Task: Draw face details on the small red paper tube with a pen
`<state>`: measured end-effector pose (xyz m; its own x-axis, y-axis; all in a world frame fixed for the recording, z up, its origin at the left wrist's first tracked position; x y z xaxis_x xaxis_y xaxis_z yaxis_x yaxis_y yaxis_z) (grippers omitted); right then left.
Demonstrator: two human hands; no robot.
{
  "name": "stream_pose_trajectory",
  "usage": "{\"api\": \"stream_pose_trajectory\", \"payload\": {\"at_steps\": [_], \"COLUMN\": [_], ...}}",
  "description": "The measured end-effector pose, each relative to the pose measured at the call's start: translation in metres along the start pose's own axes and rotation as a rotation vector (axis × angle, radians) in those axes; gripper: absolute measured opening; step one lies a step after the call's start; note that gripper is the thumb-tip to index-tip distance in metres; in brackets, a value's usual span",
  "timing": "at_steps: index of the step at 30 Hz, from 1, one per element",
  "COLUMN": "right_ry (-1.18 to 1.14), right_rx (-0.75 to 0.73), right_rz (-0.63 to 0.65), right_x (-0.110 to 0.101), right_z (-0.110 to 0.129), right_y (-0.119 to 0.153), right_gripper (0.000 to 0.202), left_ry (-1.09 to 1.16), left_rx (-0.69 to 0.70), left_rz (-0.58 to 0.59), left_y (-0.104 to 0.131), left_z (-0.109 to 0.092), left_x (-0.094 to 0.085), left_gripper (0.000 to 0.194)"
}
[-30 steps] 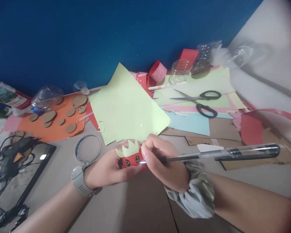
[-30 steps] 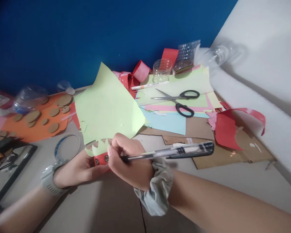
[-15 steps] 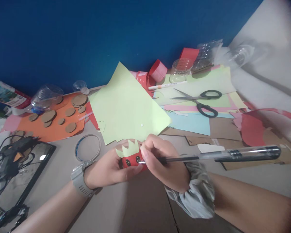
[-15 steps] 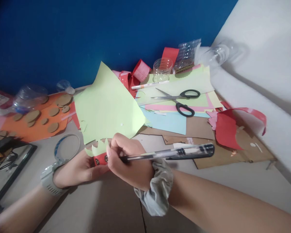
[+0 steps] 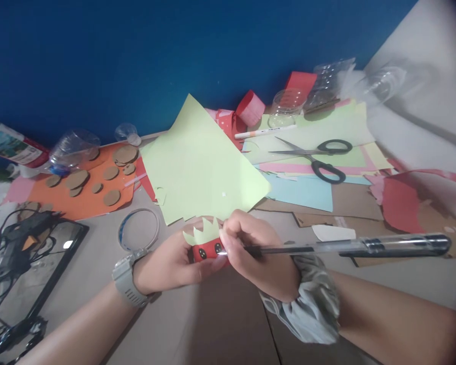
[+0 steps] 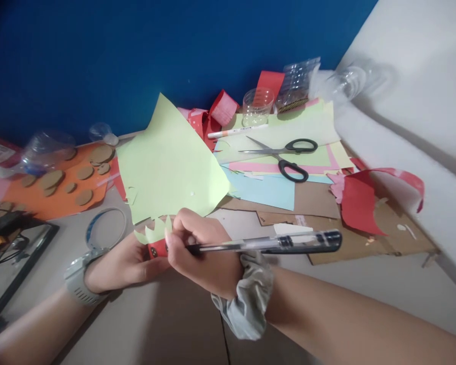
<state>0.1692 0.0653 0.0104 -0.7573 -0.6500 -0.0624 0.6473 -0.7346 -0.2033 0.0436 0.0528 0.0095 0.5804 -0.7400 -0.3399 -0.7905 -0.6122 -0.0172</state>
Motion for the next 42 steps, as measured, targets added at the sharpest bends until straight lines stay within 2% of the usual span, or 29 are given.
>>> {"api": "stream_pose_trajectory", "payload": {"at_steps": [7, 13, 19, 24, 30, 35, 42], "right_ry": [-0.03, -0.018, -0.066, -0.022, -0.08, -0.042, -0.106], "right_rx": [0.016, -0.008, 0.059, 0.033, 0.074, 0.036, 0.076], "right_rz": [-0.019, 0.015, -0.026, 0.01, -0.021, 0.013, -0.021], "right_x": [-0.0013, 0.0003, -0.0017, -0.0012, -0.0023, -0.0012, -0.0006], "right_z": [-0.0014, -0.0003, -0.0047, -0.0012, -0.0041, -0.0015, -0.0064], "right_y": [0.0001, -0.0012, -0.0002, -0.0017, -0.0009, -0.0014, 0.0006], "right_gripper": [0.034, 0.036, 0.035, 0.038, 0.035, 0.038, 0.034], "left_ry": [0.007, -0.008, -0.025, -0.023, -0.033, -0.021, -0.014], "left_rx": [0.011, -0.009, -0.036, -0.02, -0.046, -0.014, -0.032], "left_rz": [0.002, 0.008, 0.011, 0.016, 0.016, 0.013, 0.016], "left_y": [0.0003, 0.0013, 0.0017, 0.001, 0.001, 0.0014, 0.0028], "left_z": [0.0004, 0.0017, 0.0027, 0.0012, 0.0029, 0.0025, 0.0049], "left_x": [0.0, 0.0002, 0.0004, 0.0004, 0.0003, 0.0003, 0.0009], "left_gripper": [0.013, 0.011, 0.01, 0.008, 0.014, 0.006, 0.01]}}
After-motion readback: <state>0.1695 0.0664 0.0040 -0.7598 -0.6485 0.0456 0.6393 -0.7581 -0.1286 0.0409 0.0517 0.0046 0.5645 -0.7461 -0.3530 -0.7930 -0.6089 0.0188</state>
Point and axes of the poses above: each hand's wrist, its own y-axis away from the middle knuckle, its own x-axis out of the palm, z = x × y, the point moved 7 cm from there along -y, towards the middle knuckle, and after that the axes turned 15 degrees about z, right-handed, at the moved point
